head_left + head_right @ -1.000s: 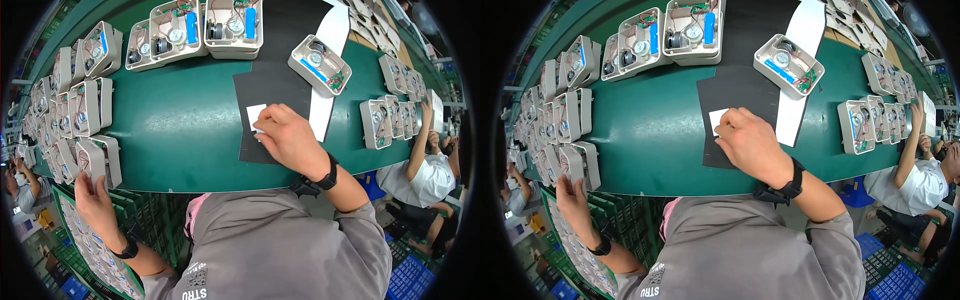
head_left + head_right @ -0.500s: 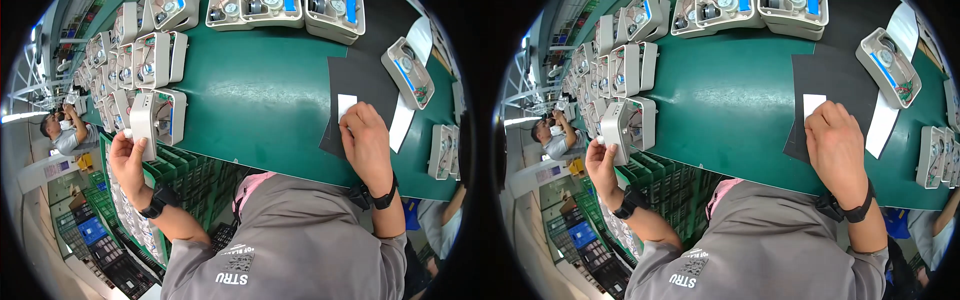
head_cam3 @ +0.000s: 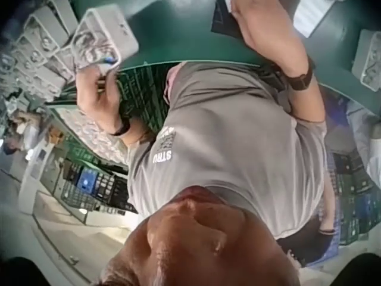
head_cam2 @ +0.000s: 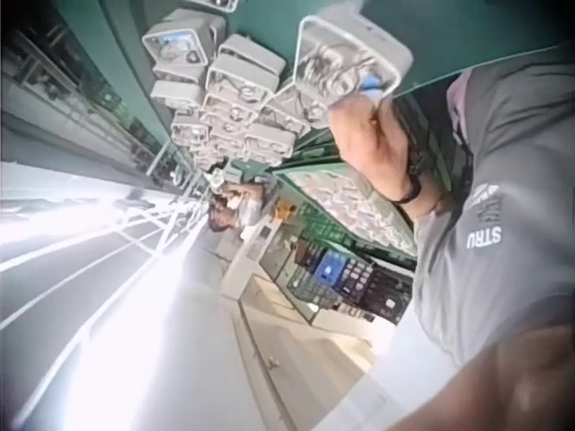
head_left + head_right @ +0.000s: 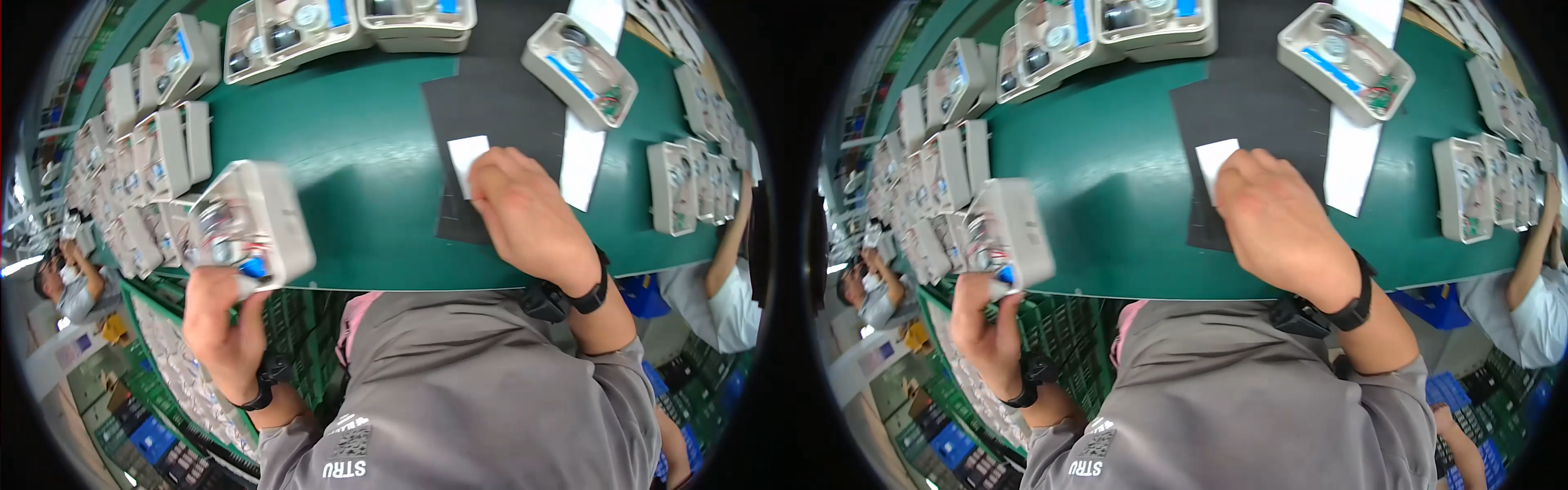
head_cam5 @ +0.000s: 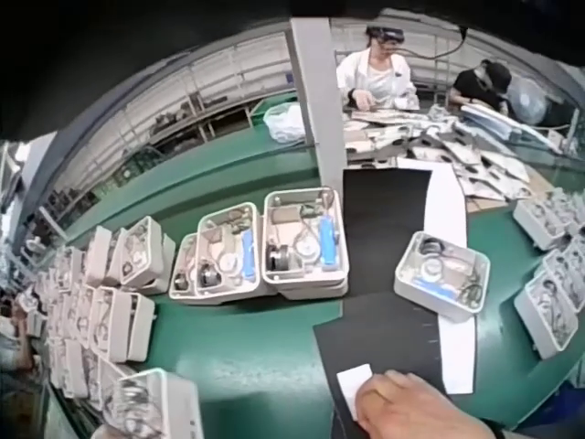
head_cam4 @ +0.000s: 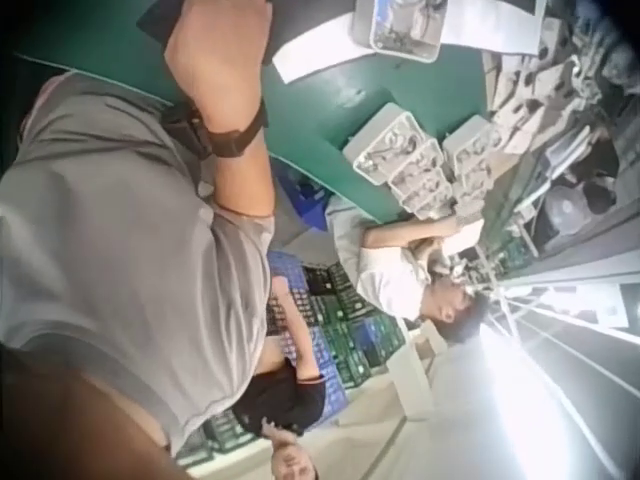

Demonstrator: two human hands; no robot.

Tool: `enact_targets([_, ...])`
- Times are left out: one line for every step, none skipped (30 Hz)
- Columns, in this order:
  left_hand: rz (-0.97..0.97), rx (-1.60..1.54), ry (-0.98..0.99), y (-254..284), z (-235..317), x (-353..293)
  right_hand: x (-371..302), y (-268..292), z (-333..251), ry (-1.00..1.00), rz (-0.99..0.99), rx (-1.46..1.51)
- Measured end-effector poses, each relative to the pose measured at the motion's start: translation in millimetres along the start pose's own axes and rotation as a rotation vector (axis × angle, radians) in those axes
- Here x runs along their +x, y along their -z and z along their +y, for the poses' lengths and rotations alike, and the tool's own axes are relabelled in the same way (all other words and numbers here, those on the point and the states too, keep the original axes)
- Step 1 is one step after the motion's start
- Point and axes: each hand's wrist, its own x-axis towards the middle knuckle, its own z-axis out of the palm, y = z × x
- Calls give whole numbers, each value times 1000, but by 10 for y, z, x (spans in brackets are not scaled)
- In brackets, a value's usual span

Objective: The person assembles electronic devices by hand, peeling adhesive strips from a sheet and sticking them onto the internal components. They then move the completed device to a stack and pull a new device casing from a tray to repeat the process.

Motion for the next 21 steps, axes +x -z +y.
enact_targets([-70,-1,-136,-187,26,68,-47,46,40,-14,-3,-26])
enact_targets([-140,7,-277,-359,40,125,-86,55,80,0,-32,53])
enact_targets([-137,-1,-286,-472,74,201,-72,88,100,20,-59,142])
enact_targets([-207,-2,-366,-582,114,260,-51,125,119,45,-86,234])
enact_targets([-276,-4,-443,-665,131,280,-43,175,127,43,-84,227])
enact_targets([-273,-6,-444,-710,136,287,-32,254,130,-58,-138,338])
enact_targets([-297,-4,-467,-742,137,285,-18,326,130,-158,-192,451])
enact_targets([-318,-3,-490,-782,151,302,-6,388,156,-257,-247,560])
enact_targets([-339,0,-512,-805,152,325,3,390,192,-252,-248,555])
enact_targets([-333,1,-509,-807,131,361,11,356,238,-282,-218,624])
enact_targets([-350,11,-512,-784,93,386,-12,304,264,-319,-188,696])
enact_targets([-367,20,-515,-756,56,403,-34,283,266,-338,-174,733])
enact_targets([-385,29,-518,-736,36,401,-55,266,270,-358,-160,769])
enact_targets([-380,31,-516,-734,32,411,-46,269,279,-357,-153,773])
enact_targets([-296,-45,-479,-742,37,418,-38,272,286,-356,-147,777])
enact_targets([-212,-121,-441,-758,51,424,-25,274,295,-356,-140,780])
enact_targets([-131,-197,-402,-765,80,420,-27,272,296,-357,-143,780])
enact_targets([-127,-197,-394,-797,142,454,-28,265,286,-365,-141,782])
enact_targets([-92,-198,-380,-857,226,542,-29,258,275,-373,-140,784])
enact_targets([-69,-197,-373,-907,255,566,-12,261,283,-379,-135,784])
enact_targets([-49,-196,-363,-951,286,577,4,264,285,-376,-142,781])
